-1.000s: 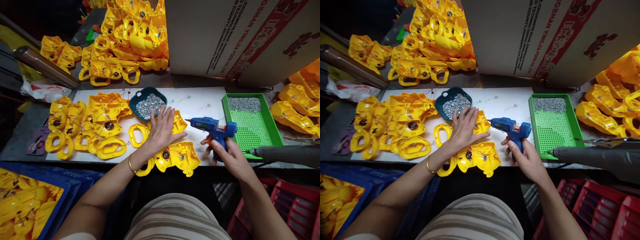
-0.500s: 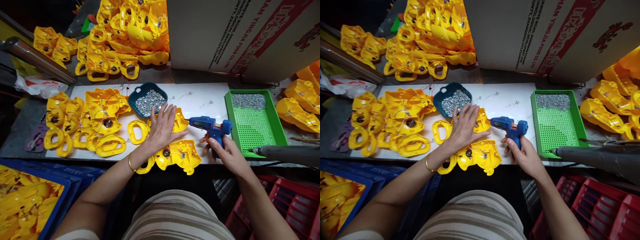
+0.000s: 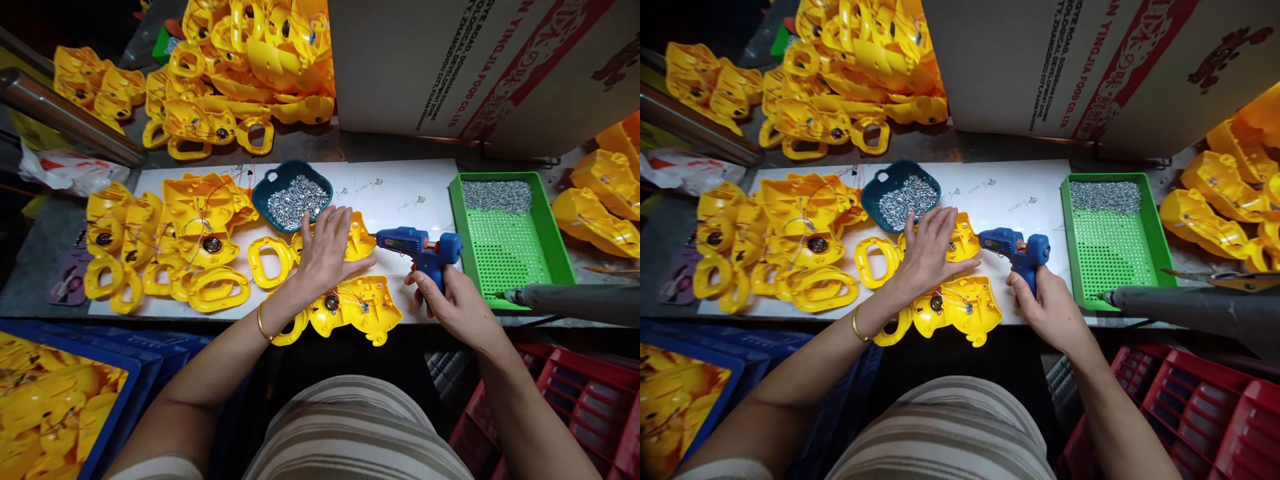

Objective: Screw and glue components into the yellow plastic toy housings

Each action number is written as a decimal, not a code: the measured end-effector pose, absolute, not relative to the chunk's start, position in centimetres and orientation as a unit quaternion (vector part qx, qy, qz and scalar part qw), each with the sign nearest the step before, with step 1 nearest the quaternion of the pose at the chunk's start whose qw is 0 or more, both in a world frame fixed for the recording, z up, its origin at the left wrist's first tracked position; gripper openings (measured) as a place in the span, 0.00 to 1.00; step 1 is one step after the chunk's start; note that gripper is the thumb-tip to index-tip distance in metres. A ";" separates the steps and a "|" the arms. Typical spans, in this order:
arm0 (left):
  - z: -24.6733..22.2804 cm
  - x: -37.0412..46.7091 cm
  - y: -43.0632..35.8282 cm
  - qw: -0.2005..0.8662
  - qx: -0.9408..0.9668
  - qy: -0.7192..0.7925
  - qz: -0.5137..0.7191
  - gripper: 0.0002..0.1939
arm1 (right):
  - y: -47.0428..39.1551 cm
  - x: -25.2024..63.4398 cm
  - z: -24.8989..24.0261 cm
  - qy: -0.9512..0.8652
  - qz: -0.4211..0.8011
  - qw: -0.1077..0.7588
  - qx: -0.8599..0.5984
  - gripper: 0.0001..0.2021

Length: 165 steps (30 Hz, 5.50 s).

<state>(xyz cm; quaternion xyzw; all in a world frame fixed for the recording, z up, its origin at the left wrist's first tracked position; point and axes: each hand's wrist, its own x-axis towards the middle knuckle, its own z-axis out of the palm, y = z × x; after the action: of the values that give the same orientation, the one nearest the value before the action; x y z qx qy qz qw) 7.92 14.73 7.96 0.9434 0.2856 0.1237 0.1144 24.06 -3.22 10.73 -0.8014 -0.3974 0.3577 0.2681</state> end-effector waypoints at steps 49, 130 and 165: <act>7.8 1.6 14.1 0.054 0.905 0.369 0.207 0.37 | 8.0 29.5 8.3 -0.412 0.028 0.414 -0.811 0.13; 8.0 9.8 15.1 0.170 0.915 0.325 0.166 0.08 | 6.9 24.5 8.0 -0.375 0.547 0.424 -0.616 0.14; 11.3 11.9 21.9 0.269 0.959 0.061 0.069 0.20 | 6.8 25.5 9.8 -0.369 0.510 0.481 -0.610 0.17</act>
<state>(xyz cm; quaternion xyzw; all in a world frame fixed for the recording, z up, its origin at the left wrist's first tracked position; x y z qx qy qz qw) 11.91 21.91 11.25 0.9587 0.0615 0.0688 0.2690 25.49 6.75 9.80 -0.6099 -0.3688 0.5102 0.4814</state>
